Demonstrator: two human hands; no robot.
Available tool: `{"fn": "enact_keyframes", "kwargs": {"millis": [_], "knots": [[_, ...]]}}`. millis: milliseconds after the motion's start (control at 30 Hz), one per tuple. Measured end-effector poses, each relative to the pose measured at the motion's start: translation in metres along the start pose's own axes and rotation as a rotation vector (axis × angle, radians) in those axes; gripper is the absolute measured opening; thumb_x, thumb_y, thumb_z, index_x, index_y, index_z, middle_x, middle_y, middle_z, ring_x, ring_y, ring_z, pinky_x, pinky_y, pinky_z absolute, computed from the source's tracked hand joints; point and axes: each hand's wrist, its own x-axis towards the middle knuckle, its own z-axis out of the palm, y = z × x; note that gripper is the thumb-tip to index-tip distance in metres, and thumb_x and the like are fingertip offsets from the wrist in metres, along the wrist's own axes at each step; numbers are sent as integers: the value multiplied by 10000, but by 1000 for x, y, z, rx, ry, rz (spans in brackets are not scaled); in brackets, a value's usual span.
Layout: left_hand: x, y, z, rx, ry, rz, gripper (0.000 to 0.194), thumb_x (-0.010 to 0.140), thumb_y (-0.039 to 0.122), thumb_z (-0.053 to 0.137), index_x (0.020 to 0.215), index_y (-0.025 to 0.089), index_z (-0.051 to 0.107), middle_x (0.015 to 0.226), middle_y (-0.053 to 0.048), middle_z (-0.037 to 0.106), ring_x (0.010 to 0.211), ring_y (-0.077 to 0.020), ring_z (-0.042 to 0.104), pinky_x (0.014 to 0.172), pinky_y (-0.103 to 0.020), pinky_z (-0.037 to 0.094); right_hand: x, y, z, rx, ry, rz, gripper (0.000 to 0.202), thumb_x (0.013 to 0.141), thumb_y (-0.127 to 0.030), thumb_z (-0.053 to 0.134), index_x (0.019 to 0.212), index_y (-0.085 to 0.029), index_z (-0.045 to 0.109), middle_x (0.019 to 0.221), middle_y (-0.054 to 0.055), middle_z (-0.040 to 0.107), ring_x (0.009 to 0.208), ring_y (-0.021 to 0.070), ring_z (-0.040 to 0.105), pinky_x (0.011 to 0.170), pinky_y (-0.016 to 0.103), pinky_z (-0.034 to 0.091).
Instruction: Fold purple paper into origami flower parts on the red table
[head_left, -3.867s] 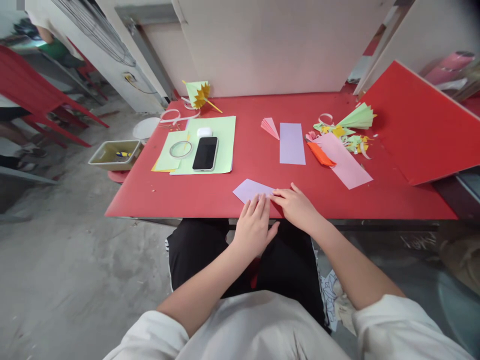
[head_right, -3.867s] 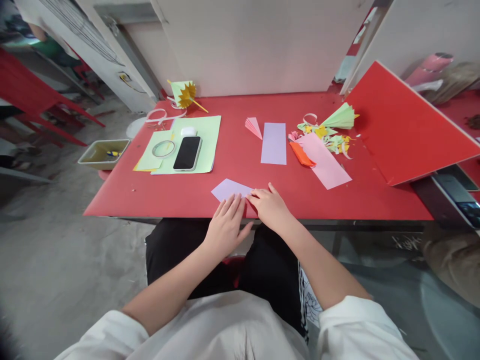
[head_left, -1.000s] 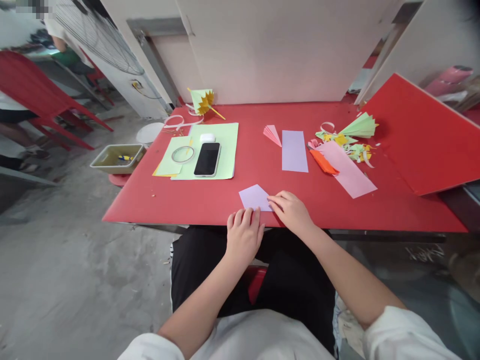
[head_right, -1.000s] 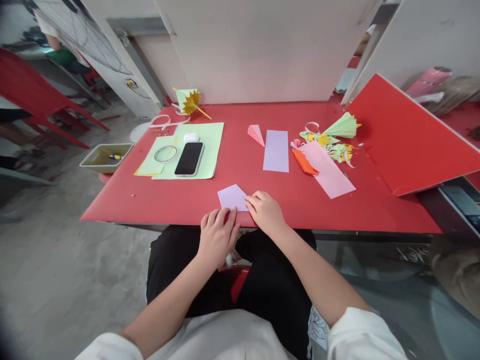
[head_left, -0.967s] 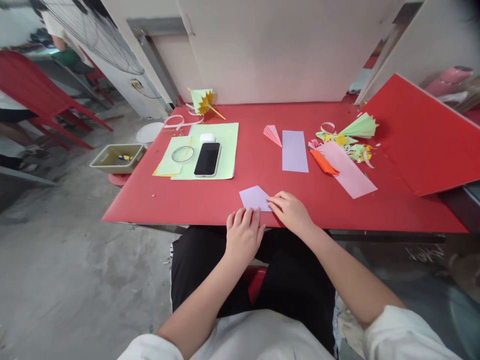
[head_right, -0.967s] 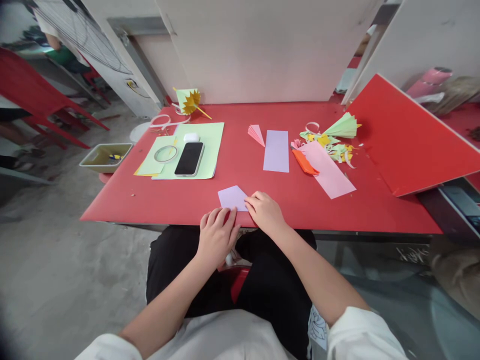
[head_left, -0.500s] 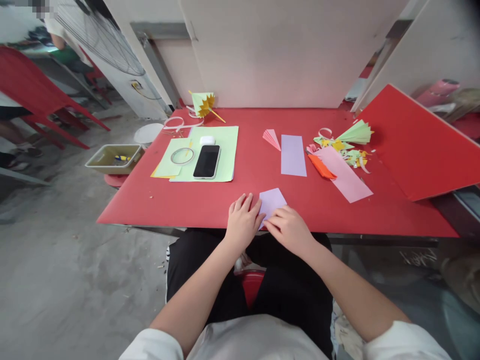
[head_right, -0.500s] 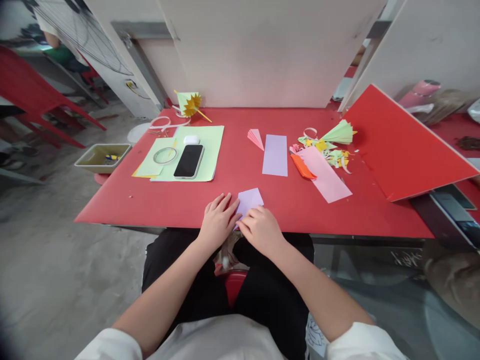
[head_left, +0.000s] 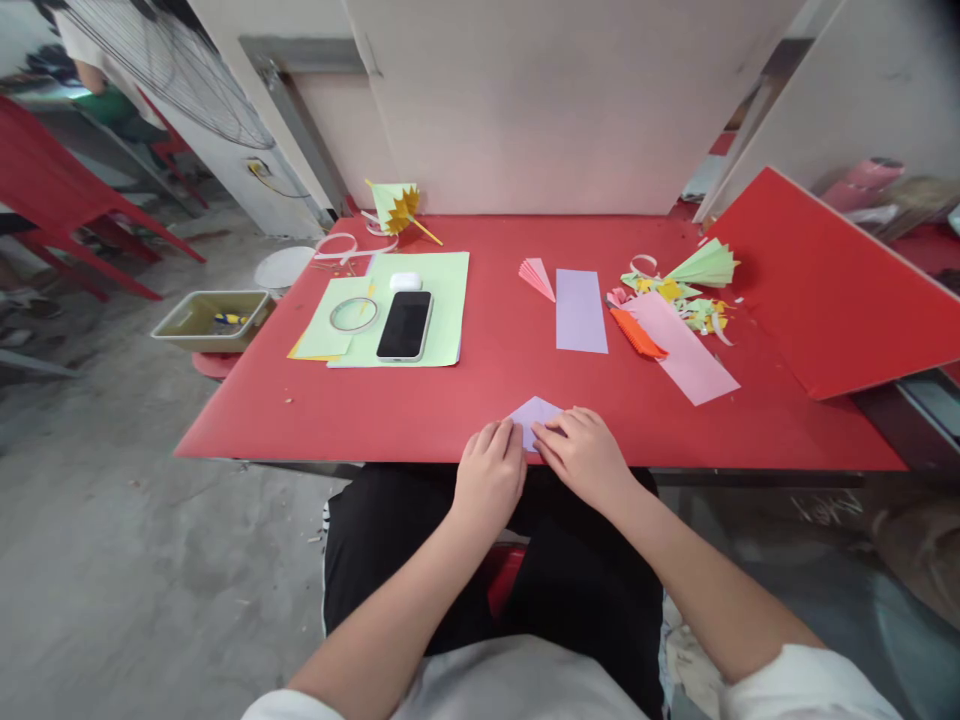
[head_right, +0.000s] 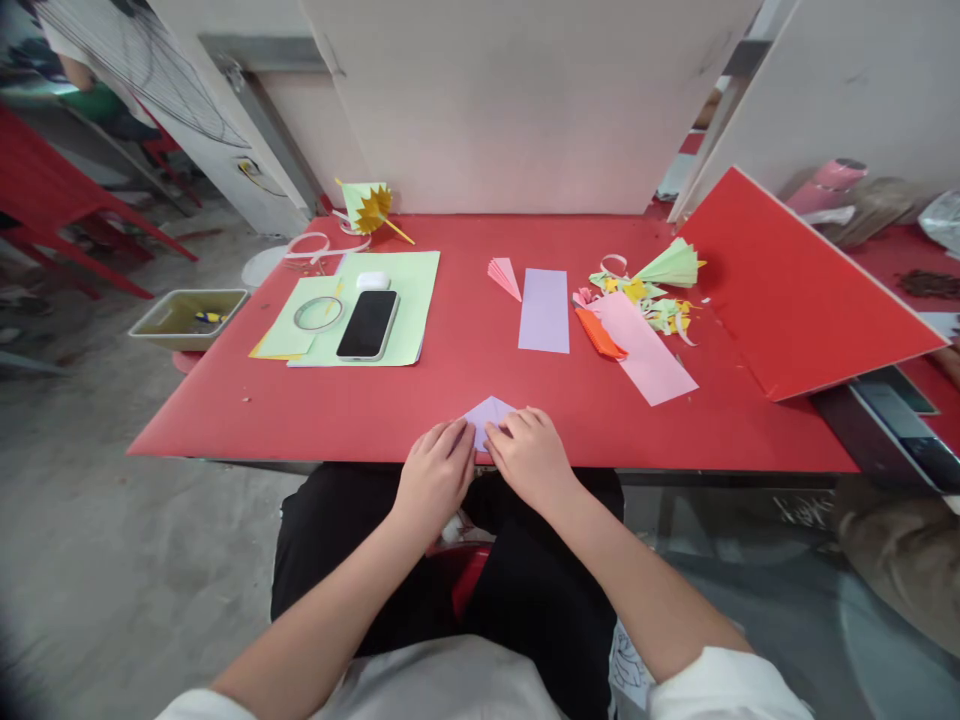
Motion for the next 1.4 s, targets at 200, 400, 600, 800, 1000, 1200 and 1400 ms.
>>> {"fn": "enact_keyframes", "kwargs": {"millis": [200, 400, 600, 800, 1000, 1200, 1400], "knots": [[-17, 15, 12, -12, 3, -72, 530, 887, 412, 415, 1283, 60, 441, 1340, -193, 465, 1249, -315, 422, 1006, -450, 377, -3, 4, 9, 56, 0, -19, 311, 903, -234, 408, 1076, -148, 652, 1150, 107, 633, 1104, 216, 544, 970, 372, 420], [-21, 11, 15, -13, -18, -100, 550, 880, 433, 427, 1332, 121, 399, 1398, -216, 377, 1312, -319, 334, 1038, -481, 325, -1, 9, 14, 81, -50, 14, 342, 914, -251, 384, 1163, -173, 605, 1272, 82, 565, 1174, 198, 515, 1023, 395, 389], [-23, 10, 16, -29, -22, -89, 609, 866, 486, 422, 1359, 134, 359, 1417, -192, 360, 1326, -307, 310, 1053, -469, 304, -2, 9, 14, 99, -36, 25, 343, 913, -249, 383, 1165, -172, 602, 1275, 76, 563, 1169, 193, 516, 1028, 385, 382], [-21, 9, 19, -71, 83, -109, 625, 858, 475, 439, 1303, 38, 399, 1355, -206, 445, 1294, -290, 372, 1051, -435, 323, -3, 11, 17, 116, -7, -4, 346, 908, -258, 402, 1188, -166, 584, 1268, 84, 568, 1168, 202, 519, 1025, 406, 389], [-23, 8, 22, -82, 168, -120, 490, 849, 346, 501, 1263, 86, 462, 1346, -209, 453, 1268, -301, 407, 1014, -446, 363, -4, 11, 19, 98, 3, -2, 345, 910, -269, 403, 1183, -165, 585, 1267, 71, 569, 1158, 208, 524, 1023, 406, 391], [-26, 9, 24, -89, 200, -147, 458, 839, 264, 498, 1268, 107, 470, 1308, -166, 509, 1243, -290, 437, 1007, -445, 368, -5, 10, 21, 66, 2, -7, 339, 902, -249, 416, 1178, -156, 588, 1276, 72, 562, 1162, 210, 522, 1025, 403, 385], [-26, 5, 21, -97, 162, -138, 460, 838, 239, 469, 1279, 109, 464, 1316, -139, 510, 1242, -279, 435, 1013, -435, 363, -5, 11, 21, 53, 8, -4, 345, 901, -253, 415, 1181, -148, 585, 1258, 70, 577, 1150, 209, 525, 1027, 392, 378]]}}
